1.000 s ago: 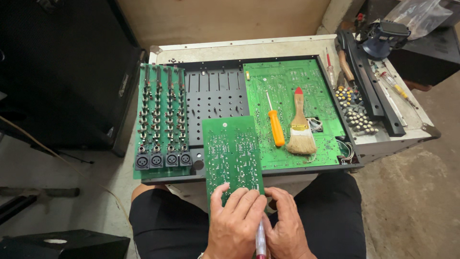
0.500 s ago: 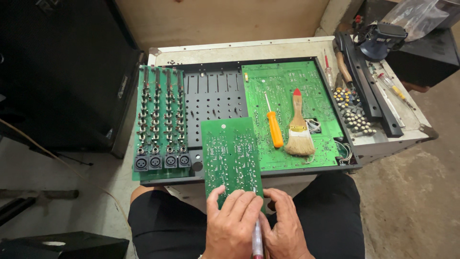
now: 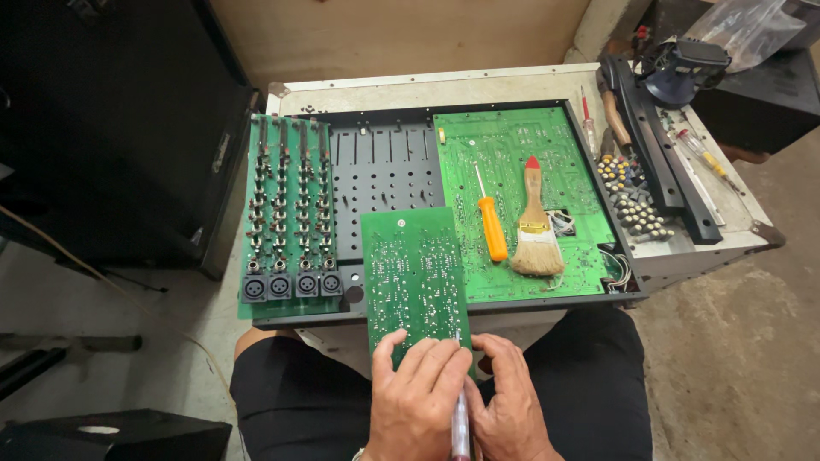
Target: The person sits on the floor with a green circuit board resting on their lap and solders components onto the board using a soldering iron held like a pen, working along the board's rows of joints. The board sits in front of an open audio equipment chassis with other boards and a brush on the work surface.
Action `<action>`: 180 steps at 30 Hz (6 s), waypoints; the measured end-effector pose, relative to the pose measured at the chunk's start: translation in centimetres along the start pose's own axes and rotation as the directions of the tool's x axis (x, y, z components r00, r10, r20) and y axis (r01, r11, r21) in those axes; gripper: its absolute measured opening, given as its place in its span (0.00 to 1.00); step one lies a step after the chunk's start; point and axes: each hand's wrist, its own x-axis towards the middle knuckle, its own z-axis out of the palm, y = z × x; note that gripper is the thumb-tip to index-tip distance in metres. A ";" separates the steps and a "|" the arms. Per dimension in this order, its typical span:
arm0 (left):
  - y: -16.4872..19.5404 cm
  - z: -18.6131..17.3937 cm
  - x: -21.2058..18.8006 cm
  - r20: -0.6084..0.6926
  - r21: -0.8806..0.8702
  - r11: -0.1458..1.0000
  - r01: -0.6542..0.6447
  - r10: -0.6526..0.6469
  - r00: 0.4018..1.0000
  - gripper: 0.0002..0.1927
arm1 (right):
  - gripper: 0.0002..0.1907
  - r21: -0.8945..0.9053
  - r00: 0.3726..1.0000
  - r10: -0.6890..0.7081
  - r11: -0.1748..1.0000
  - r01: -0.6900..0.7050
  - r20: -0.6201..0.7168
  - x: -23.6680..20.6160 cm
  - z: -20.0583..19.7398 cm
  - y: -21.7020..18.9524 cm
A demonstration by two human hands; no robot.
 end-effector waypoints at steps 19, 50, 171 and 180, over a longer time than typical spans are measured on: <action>-1.0 -1.9 -0.9 -0.108 -0.124 0.988 0.089 -0.103 0.989 0.16 | 0.32 -0.114 0.999 -0.027 0.993 0.021 -0.045 -0.3 0.2 0.2; -1.5 -2.0 -1.4 -0.113 -0.093 0.990 0.106 -0.117 0.987 0.15 | 0.30 -0.124 0.998 -0.046 0.991 0.041 -0.035 0.0 0.2 0.2; 0.1 0.3 -0.2 0.032 0.010 0.999 -0.044 0.043 0.999 0.14 | 0.33 -0.025 0.997 -0.069 0.997 0.069 -0.017 -0.1 -0.4 -0.5; -0.1 0.4 -0.5 -0.005 -0.065 0.998 0.010 -0.011 1.000 0.15 | 0.31 -0.048 0.998 -0.060 0.997 0.059 -0.020 -0.1 -0.3 -0.5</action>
